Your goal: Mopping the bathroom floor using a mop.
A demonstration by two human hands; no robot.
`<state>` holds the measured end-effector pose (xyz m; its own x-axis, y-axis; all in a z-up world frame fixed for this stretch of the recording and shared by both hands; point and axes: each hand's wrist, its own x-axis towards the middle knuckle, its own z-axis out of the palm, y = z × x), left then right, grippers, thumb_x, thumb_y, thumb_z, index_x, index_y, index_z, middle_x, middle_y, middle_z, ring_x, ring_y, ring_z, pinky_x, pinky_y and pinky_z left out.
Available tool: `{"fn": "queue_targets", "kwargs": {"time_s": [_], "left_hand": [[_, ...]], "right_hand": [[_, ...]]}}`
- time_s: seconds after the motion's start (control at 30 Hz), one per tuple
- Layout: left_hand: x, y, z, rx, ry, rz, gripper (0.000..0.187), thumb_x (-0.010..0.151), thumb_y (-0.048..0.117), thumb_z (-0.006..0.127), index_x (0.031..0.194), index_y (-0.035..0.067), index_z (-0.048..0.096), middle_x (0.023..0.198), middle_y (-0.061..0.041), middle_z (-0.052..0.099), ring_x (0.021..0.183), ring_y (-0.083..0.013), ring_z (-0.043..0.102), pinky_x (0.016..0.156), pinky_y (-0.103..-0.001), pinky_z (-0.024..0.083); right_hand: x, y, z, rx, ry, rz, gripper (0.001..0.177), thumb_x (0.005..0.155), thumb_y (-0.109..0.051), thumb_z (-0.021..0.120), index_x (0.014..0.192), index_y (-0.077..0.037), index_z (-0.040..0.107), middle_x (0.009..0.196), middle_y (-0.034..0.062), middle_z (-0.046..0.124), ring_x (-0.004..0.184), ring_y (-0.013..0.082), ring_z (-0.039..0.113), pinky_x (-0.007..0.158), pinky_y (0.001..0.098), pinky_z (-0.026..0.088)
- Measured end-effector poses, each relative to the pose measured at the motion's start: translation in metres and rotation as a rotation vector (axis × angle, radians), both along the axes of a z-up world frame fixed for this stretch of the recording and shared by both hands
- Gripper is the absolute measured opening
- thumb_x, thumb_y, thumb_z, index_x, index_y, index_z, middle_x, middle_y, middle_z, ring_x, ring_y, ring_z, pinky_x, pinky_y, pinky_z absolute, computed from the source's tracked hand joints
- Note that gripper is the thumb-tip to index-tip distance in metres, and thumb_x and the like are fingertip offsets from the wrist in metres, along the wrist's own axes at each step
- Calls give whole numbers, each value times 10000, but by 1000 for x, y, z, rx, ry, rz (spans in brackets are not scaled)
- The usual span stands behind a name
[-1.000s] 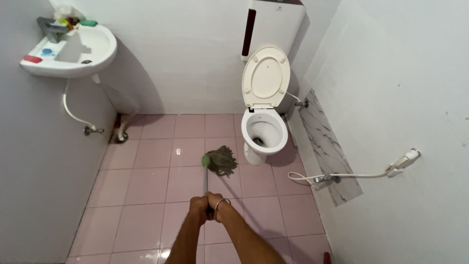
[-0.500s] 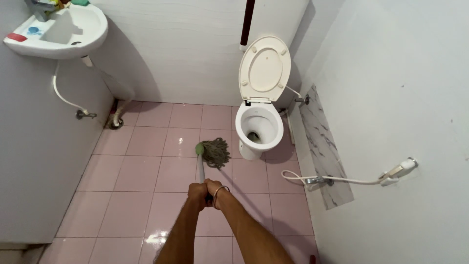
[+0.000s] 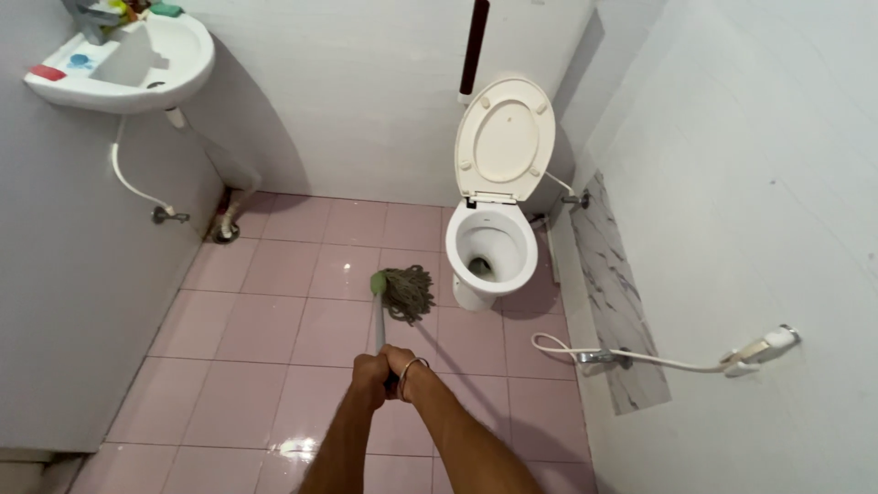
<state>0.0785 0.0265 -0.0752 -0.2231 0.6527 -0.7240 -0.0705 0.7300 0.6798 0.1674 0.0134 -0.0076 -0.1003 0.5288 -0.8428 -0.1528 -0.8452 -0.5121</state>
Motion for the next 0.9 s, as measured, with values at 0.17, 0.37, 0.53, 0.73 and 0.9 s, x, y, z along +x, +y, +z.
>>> {"fn": "queue_targets", "kwargs": {"time_s": [0.17,0.37,0.53,0.73,0.9], "left_hand": [[-19,0,4,4,-8,18,315,936,145,596,1023,-150,666,1020,-261,717,808,-315,699,596,-467,550],[-42,-16,11,-8,-37,59,304,957,147,576,1040,-131,667,1043,-250,717,833,-311,703,625,-459,566],[-55,-25,19,-14,-65,94,298,972,149,562,1051,-118,668,1059,-243,717,849,-308,705,644,-454,578],[-65,-38,23,17,-99,147,302,992,161,535,1048,-107,664,1074,-222,705,854,-286,705,658,-431,584],[-81,-41,26,19,-121,165,292,989,148,534,1019,-115,657,1054,-230,707,830,-285,686,644,-438,569]], "right_hand": [[-25,10,-18,-43,34,-56,333,946,-336,534,1011,-29,641,907,155,685,754,282,675,659,445,588],[-56,7,-25,-68,-10,-68,266,937,-286,569,1009,-40,637,887,135,660,741,260,650,628,434,564],[-68,3,-19,-56,-35,-46,237,922,-231,602,998,-10,645,897,134,661,716,245,634,572,416,557],[-83,-8,5,-55,-82,4,246,948,-257,566,1000,-33,653,925,158,683,742,256,665,589,421,580],[-94,-2,-18,13,-80,75,172,941,-231,578,973,-77,648,893,128,653,716,241,619,559,420,542]]}}
